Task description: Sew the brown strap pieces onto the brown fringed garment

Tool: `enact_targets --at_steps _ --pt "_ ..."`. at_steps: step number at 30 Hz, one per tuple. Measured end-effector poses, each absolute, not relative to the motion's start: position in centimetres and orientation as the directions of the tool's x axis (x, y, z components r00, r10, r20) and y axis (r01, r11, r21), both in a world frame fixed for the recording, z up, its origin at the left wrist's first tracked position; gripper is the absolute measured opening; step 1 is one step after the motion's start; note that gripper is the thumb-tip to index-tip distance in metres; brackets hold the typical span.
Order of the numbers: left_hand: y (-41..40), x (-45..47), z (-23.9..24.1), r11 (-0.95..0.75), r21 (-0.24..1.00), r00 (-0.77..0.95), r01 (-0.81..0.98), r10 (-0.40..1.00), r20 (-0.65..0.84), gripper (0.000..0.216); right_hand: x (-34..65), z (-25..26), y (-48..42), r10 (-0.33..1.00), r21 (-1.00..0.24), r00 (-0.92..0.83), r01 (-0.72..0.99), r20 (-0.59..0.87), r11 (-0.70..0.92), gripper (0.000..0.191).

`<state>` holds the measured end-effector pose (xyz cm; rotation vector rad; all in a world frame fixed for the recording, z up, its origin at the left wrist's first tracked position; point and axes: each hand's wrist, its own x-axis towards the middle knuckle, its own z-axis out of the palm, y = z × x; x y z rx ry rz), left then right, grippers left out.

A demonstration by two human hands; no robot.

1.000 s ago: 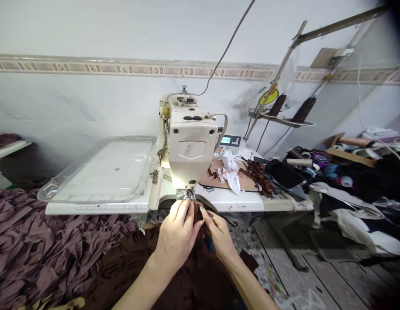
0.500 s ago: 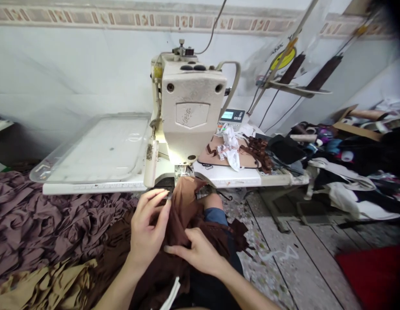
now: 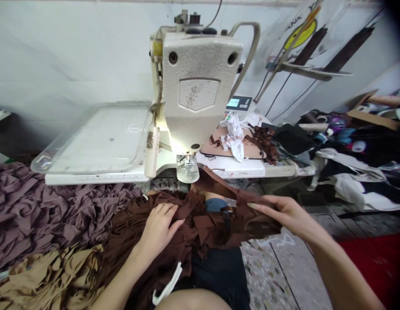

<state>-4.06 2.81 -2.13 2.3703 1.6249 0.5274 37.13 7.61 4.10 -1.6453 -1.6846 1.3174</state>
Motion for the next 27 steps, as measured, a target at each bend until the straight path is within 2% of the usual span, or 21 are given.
enact_targets --at_steps 2,4,5,6,8,10,11,12,15,18,21,23,25,27 --pt "2.7 -3.3 -3.1 -0.363 0.303 0.33 0.881 0.931 0.155 0.044 39.5 3.1 8.2 0.97 -0.645 -0.044 0.755 -0.237 -0.123 0.052" --pt "2.6 -2.6 -3.8 -0.372 0.304 0.338 0.877 0.927 0.161 0.042 40.5 1.6 8.3 0.993 -0.467 0.038 0.88 -0.113 -0.087 0.043" --pt "2.5 -2.3 -4.0 -0.381 0.307 0.344 0.872 0.924 0.167 0.037 40.2 0.7 8.1 0.997 -0.461 0.026 0.886 -0.077 -0.059 0.039" --pt "2.4 -2.0 -4.2 -0.39 0.312 0.351 0.866 0.92 0.175 0.032 39.4 -0.2 7.9 0.997 -0.516 -0.023 0.856 -0.075 -0.019 0.037" --pt "2.3 -1.6 -4.3 -0.413 0.328 0.365 0.85 0.91 0.198 0.026 36.7 -2.0 7.3 0.971 -0.734 -0.17 0.679 -0.167 -0.008 0.037" --pt "2.1 -1.3 -4.0 -0.441 0.35 0.379 0.826 0.895 0.233 0.022 33.0 -3.7 6.7 0.904 -0.877 -0.308 0.463 -0.297 -0.131 0.042" --pt "1.9 -1.1 -3.8 -0.458 0.362 0.386 0.812 0.886 0.256 0.021 31.0 -4.5 6.5 0.887 -0.904 -0.305 0.361 -0.348 -0.23 0.047" --pt "1.7 -0.9 -3.6 -0.476 0.372 0.392 0.797 0.876 0.28 0.021 29.1 -5.2 6.3 0.872 -0.904 -0.275 0.265 -0.404 -0.335 0.052" --pt "0.2 -0.2 -3.0 -0.545 0.395 0.413 0.74 0.831 0.373 0.023 24.1 -7.0 5.9 0.811 -0.861 -0.29 0.129 -0.508 -0.493 0.063" --pt "-1.9 0.7 -2.9 -0.683 0.384 0.495 0.622 0.722 0.483 0.026 21.0 -7.9 5.7 0.789 -0.82 -0.29 -0.026 -0.541 -0.572 0.059" --pt "-3.4 1.4 -3.0 -0.756 0.384 0.596 0.53 0.654 0.466 0.023 20.0 -7.6 5.9 0.836 -0.823 -0.292 -0.207 -0.464 -0.529 0.051" --pt "-3.7 1.6 -3.0 -0.74 0.452 0.621 0.499 0.668 0.41 0.022 20.5 -7.0 6.2 0.877 -0.809 -0.246 -0.345 -0.412 -0.476 0.047" --pt "-3.3 1.4 -2.9 -0.684 0.552 0.571 0.476 0.718 0.398 0.028 21.7 -6.1 6.5 0.917 -0.796 -0.12 -0.462 -0.38 -0.39 0.042" --pt "-2.6 1.0 -2.4 -0.602 0.641 0.439 0.477 0.794 0.419 0.023 23.2 -5.1 7.0 0.937 -0.817 0.041 -0.504 -0.346 -0.28 0.041"
